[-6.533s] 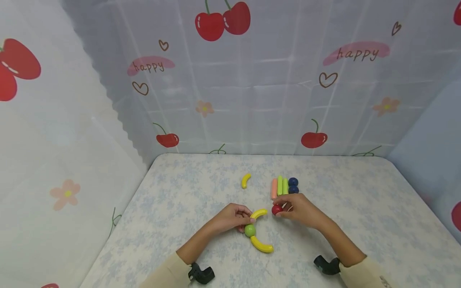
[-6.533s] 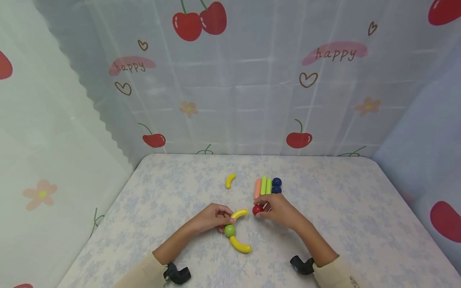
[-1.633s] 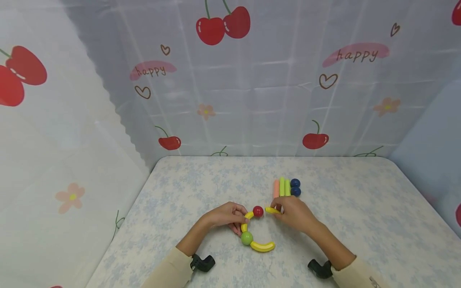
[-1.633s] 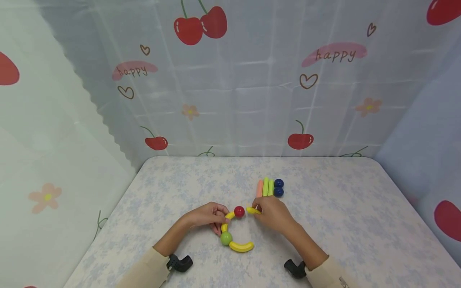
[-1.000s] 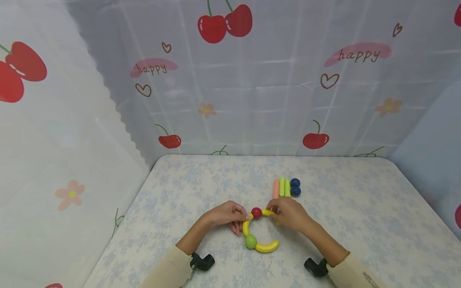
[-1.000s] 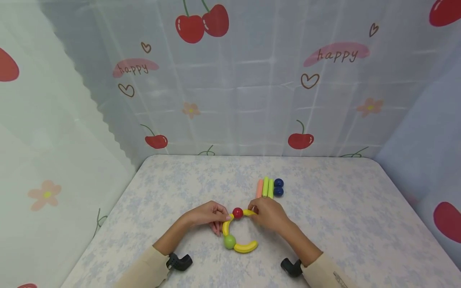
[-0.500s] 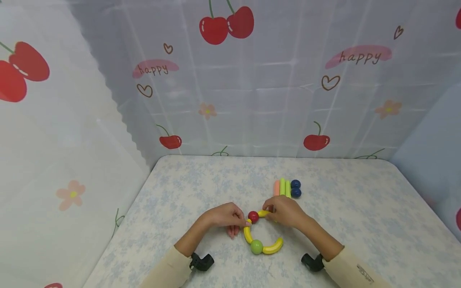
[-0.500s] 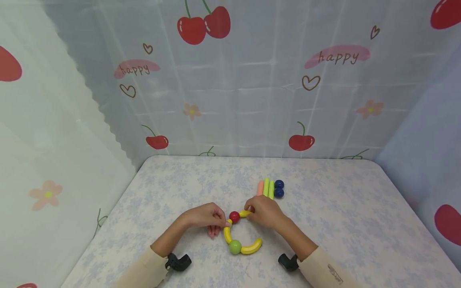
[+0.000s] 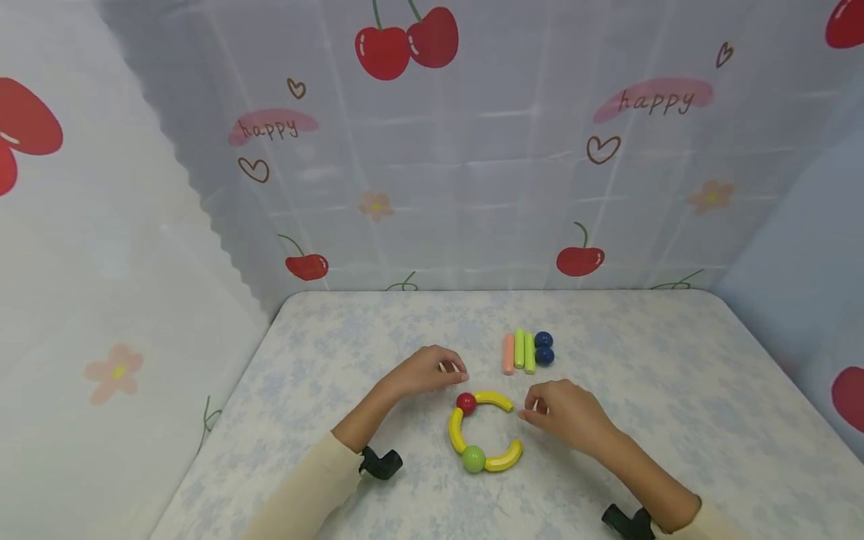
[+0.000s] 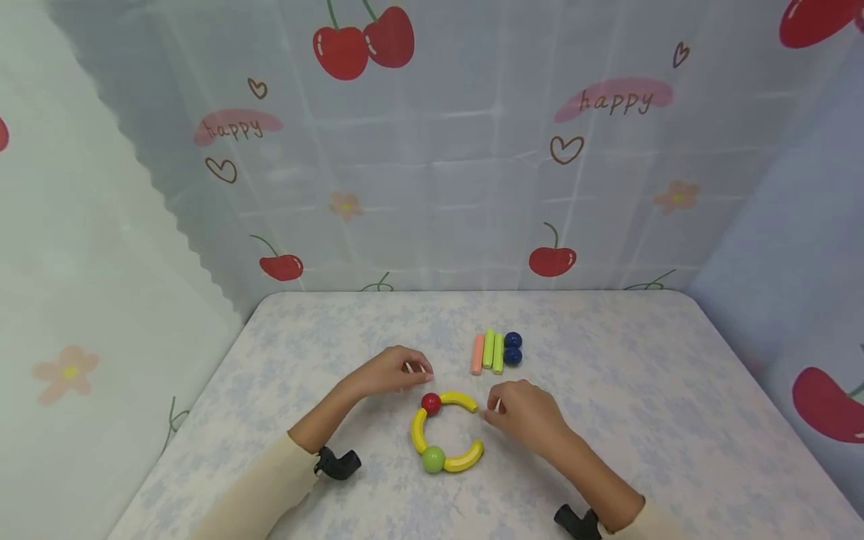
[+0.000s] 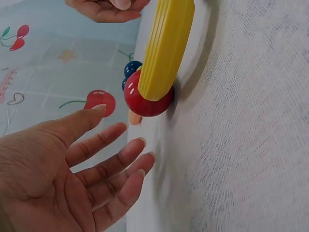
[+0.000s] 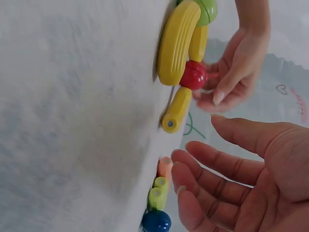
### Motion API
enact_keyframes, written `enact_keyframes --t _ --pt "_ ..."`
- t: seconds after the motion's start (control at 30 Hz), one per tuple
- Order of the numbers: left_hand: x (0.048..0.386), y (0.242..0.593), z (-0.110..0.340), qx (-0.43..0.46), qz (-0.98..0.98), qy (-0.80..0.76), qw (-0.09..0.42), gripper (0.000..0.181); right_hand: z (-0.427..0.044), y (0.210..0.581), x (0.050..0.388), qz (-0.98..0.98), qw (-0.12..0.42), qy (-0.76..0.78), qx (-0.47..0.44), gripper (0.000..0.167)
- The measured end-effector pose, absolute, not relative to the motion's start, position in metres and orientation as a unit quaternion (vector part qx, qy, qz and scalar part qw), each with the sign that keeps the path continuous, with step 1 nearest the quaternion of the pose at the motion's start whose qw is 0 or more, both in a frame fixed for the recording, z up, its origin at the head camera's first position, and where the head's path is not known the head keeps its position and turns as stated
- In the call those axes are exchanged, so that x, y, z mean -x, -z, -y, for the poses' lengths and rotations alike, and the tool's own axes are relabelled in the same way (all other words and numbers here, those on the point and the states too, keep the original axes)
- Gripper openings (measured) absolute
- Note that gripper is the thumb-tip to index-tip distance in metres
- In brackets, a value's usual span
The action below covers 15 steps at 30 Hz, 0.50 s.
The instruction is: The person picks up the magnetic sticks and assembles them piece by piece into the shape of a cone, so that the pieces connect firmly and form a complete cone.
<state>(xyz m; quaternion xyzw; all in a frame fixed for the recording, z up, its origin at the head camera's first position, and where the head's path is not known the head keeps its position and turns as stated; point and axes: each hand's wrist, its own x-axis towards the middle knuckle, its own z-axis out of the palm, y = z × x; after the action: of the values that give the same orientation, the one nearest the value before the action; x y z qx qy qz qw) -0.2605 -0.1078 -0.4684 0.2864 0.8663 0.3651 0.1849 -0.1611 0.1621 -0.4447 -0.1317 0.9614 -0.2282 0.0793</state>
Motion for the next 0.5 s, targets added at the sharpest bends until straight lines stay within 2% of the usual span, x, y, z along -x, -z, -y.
enact_keyframes --t 0.27,0.5 --pt "0.268 0.479 0.081 -0.359 -0.842 -0.347 0.206 0.010 -0.159 0.452 0.133 -0.954 0.142 0.241 0.108 0.038" --pt "0.265 0.485 0.064 -0.383 -0.836 -0.332 0.210 0.011 -0.149 0.460 0.126 -0.949 0.144 0.252 0.124 0.055"
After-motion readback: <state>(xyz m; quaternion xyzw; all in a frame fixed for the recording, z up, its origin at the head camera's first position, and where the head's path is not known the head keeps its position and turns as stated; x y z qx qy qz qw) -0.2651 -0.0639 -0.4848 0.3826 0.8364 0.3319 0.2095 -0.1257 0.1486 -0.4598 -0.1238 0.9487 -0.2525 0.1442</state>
